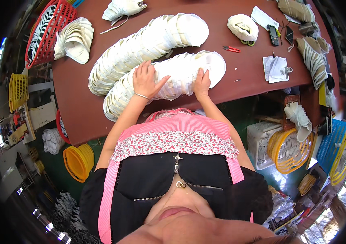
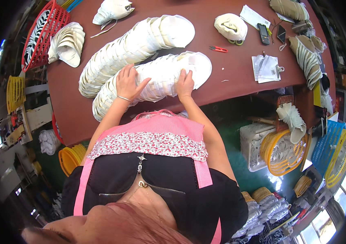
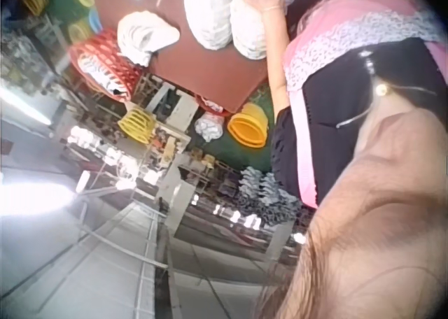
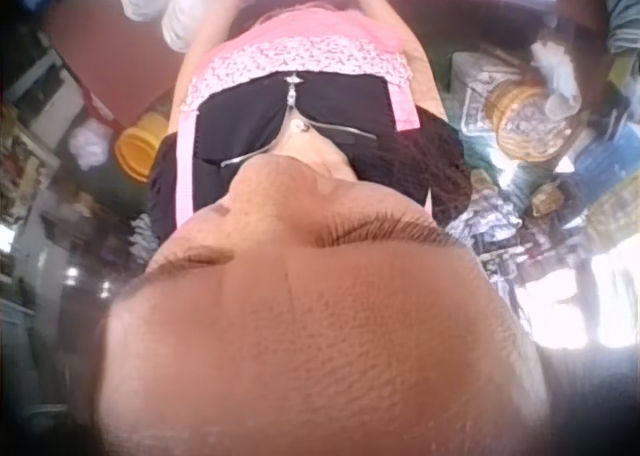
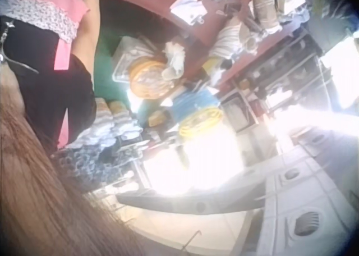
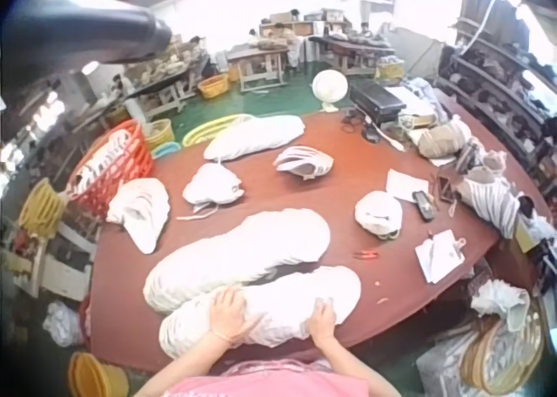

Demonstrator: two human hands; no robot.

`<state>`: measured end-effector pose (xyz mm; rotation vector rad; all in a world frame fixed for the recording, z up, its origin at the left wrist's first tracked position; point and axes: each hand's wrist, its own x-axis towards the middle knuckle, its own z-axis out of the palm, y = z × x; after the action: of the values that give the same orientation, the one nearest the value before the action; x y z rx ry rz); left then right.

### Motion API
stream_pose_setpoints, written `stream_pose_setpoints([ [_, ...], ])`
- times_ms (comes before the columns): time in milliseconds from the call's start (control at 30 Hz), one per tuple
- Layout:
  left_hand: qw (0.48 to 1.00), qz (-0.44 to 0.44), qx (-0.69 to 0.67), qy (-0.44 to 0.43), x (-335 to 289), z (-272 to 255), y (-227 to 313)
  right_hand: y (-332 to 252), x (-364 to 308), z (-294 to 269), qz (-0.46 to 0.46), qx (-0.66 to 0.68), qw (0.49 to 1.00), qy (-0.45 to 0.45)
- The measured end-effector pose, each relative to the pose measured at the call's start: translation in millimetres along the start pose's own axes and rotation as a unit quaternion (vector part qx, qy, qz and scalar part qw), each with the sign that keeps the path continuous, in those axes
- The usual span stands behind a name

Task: Counting and sorting shoe uppers into organized stacks and recording the counts on a notepad.

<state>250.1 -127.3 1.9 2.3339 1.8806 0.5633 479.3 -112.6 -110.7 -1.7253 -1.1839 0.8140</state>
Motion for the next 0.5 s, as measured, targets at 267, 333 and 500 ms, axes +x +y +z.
stream_pose_setpoints([
  [267, 0.987, 0.140, -0.061, -0.045, 28.0, 5.6, 18.9, 2.6, -1.8, -5.2, 0.017, -0.012, 1.000, -0.023],
  [333, 0.980, 0.163, -0.075, -0.081, 32.6, 5.4, 21.9, 1.1, -3.6, -5.6, 0.006, 0.006, 1.000, -0.025],
  [500, 0.972, 0.178, -0.056, -0.145, 48.0, 4.8, 19.4, -0.8, -3.1, -8.9, 0.027, 0.006, 0.999, -0.035],
])
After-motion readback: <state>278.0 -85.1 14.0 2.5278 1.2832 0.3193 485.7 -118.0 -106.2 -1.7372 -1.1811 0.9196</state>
